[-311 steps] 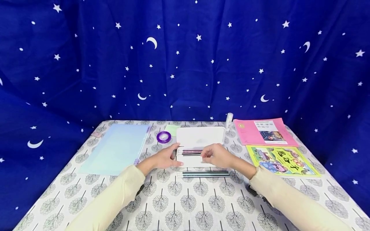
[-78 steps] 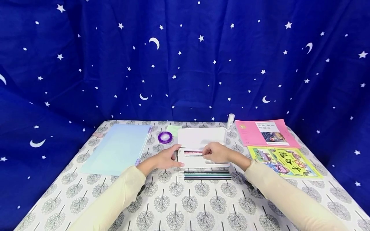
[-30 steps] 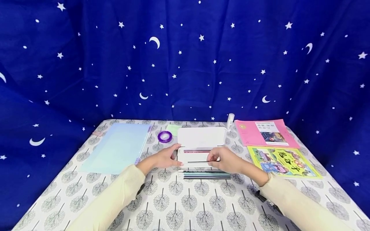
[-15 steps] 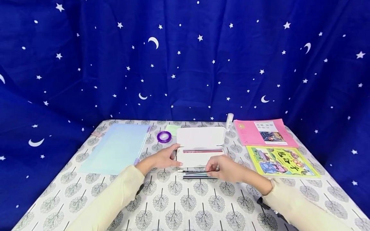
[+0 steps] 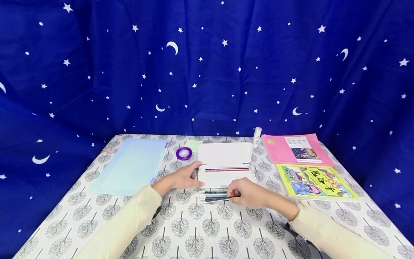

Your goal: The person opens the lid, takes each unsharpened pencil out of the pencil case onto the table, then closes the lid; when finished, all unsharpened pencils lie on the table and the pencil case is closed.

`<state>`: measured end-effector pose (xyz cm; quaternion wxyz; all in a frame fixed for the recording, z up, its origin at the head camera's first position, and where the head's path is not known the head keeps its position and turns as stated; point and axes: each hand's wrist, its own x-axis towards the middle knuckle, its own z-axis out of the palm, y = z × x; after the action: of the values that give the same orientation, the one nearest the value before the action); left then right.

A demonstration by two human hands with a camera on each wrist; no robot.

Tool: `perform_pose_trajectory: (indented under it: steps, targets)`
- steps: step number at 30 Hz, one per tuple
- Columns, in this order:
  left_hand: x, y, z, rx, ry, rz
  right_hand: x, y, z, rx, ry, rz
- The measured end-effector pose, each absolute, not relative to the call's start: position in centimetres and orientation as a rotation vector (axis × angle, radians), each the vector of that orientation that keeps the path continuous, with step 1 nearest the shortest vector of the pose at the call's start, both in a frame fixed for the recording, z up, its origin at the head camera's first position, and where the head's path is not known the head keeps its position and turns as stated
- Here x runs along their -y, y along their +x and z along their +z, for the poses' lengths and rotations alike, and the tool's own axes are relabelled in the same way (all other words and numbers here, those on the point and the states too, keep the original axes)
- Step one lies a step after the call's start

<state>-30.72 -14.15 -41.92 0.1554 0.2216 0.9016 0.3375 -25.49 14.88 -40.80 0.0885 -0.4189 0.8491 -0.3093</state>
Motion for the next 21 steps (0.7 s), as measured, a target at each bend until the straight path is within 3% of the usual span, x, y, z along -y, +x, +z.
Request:
perform_pose_trajectory:
  steps: [21]
  targets:
    - [14.08,-30.57,-41.76,-2.596,0.639,0.951,-14.55,-25.22,-40.60,-2.619,-1.135,-0.748]
